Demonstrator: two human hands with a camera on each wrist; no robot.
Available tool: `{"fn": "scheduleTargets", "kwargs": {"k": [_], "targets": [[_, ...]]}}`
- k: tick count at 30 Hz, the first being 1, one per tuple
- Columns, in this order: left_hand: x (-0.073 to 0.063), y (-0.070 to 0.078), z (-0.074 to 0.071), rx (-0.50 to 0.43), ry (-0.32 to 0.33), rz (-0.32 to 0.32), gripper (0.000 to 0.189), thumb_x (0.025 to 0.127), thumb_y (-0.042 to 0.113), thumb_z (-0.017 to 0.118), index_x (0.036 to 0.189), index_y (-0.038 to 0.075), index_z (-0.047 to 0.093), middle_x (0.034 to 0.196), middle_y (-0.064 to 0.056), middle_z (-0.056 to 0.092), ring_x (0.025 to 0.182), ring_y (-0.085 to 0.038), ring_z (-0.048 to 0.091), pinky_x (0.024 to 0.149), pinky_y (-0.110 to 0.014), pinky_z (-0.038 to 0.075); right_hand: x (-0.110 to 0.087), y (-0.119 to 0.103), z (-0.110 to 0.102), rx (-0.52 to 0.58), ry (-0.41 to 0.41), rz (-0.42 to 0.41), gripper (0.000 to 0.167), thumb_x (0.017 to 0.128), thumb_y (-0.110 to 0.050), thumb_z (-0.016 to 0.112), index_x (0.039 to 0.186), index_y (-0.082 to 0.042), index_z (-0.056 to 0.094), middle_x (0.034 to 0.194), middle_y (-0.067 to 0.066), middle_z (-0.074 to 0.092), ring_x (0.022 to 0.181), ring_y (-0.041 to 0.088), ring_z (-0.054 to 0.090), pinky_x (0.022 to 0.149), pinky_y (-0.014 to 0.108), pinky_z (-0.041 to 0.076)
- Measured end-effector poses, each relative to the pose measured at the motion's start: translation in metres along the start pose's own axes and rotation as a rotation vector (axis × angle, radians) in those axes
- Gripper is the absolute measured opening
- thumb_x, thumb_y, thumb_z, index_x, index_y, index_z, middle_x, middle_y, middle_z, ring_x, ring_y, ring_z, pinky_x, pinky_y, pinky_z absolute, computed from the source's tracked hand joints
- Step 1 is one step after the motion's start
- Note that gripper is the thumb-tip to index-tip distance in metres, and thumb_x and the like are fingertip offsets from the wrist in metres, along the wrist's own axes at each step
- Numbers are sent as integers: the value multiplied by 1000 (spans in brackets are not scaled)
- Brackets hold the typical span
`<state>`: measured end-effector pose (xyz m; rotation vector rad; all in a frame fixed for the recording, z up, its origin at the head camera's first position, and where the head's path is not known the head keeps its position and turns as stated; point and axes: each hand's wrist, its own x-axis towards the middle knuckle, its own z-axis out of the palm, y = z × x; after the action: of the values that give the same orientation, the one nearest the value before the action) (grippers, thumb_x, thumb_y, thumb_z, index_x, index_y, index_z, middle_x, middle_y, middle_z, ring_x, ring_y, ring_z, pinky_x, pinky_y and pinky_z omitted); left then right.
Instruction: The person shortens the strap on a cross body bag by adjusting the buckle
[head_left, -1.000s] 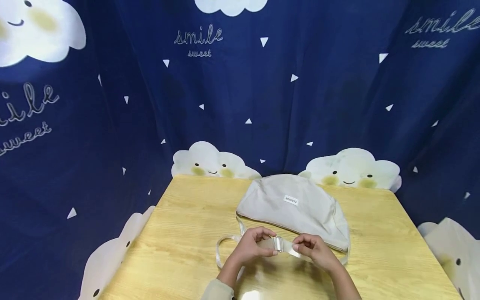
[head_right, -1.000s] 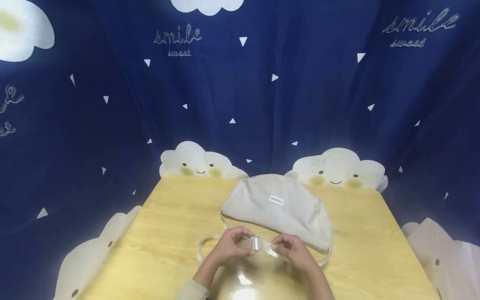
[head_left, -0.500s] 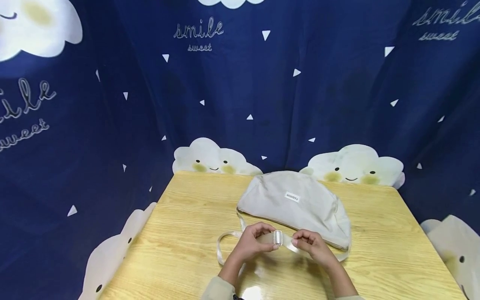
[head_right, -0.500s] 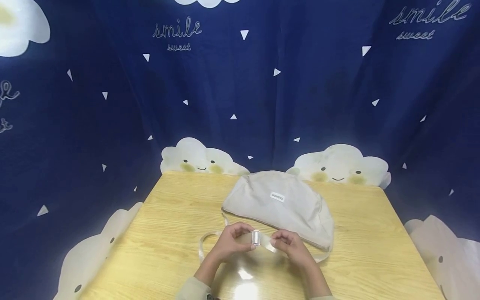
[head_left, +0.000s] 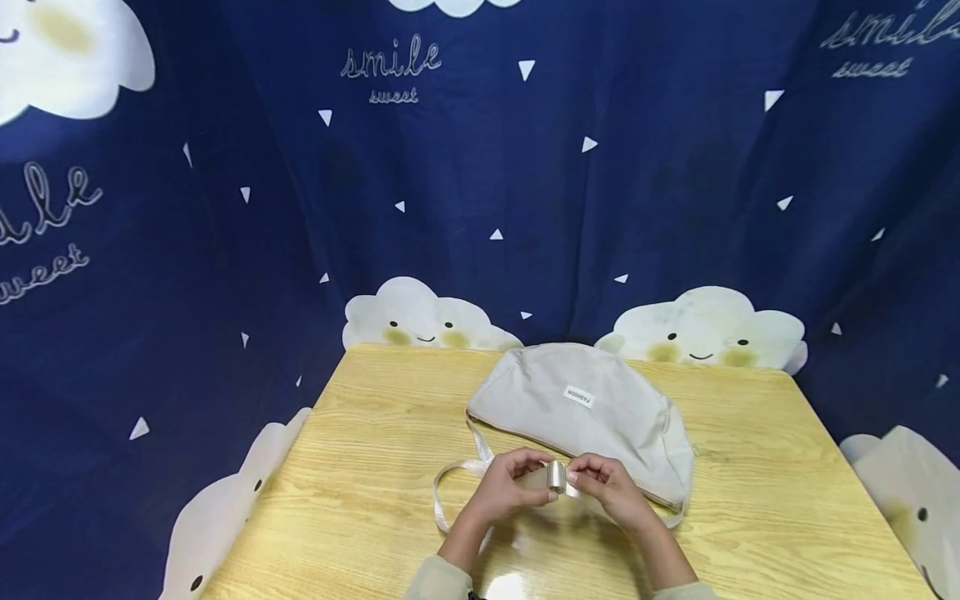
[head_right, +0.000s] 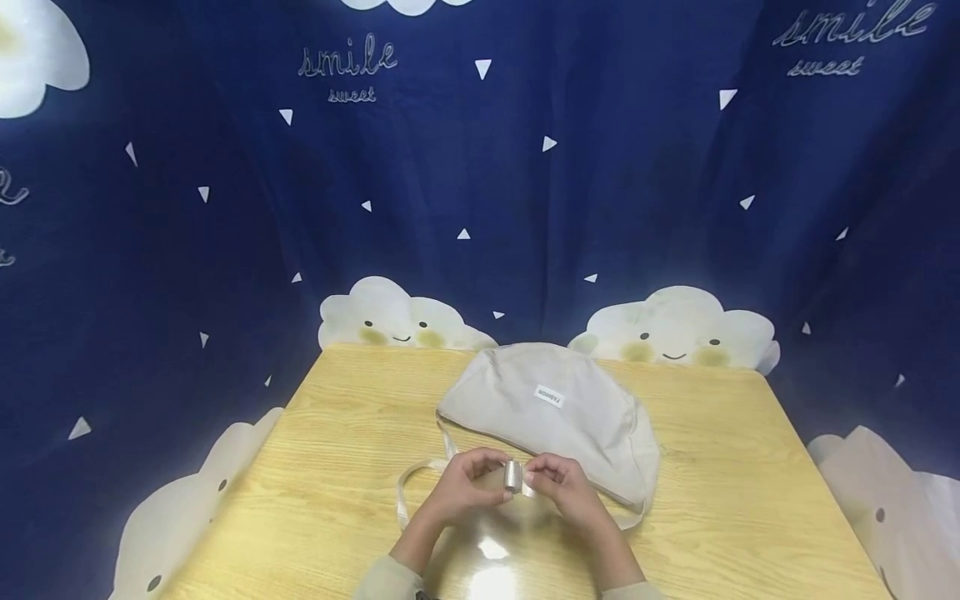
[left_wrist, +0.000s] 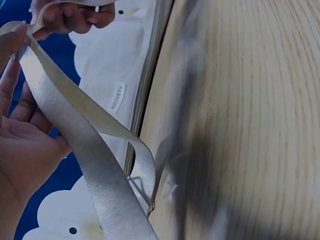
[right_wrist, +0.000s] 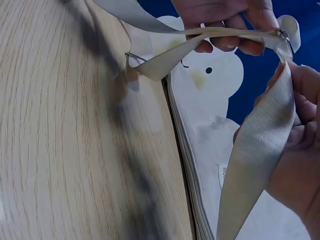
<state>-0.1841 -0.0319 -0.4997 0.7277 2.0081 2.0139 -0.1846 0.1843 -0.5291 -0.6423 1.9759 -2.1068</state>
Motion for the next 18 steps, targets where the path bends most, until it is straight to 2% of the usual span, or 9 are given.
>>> {"fn": "scheduleTargets", "kwargs": {"k": [4,10,11,15,18], "targets": [[0,2,0,-4,-4,-8,43,71,-4,76,112,-1,62,96,-17,63,82,-23,57,70,-26,46,-2,-3,-2,-37,-1,30,17,91,-1,56,97,15,55,85,2,64,75,11,58,66,28,49],[-1,4,-2,-51,3,-12,40,70,-9,74,108,-2,63,95,-19,63,86,-40,57,69,-28,50,-14,-7,-15,-133,-44,83,23,91,-4,57,105,14,56,92,11,63,78,13,60,66,29,50],[-1,3,-2,-59,5,-15,40,70,-10,73,108,-2,63,94,-18,63,85,-40,57,69,-28,50,-16,-7,-17,-144,-52,91,22,91,-4,57,105,14,56,92,12,63,77,13,60,65,28,49],[-3,3,-3,-73,-8,-38,41,71,-9,73,109,-2,63,91,-15,62,81,-27,58,67,-25,50,-24,-3,-24,-168,-82,96,17,91,-3,57,99,11,59,85,10,62,70,9,55,59,25,46],[-2,4,-3,-78,-20,-42,41,72,-8,73,110,-2,63,92,-17,62,80,-21,57,66,-24,48,-25,-1,-25,-165,-71,64,14,90,-4,57,97,9,60,80,6,60,66,6,50,56,23,43]]}}
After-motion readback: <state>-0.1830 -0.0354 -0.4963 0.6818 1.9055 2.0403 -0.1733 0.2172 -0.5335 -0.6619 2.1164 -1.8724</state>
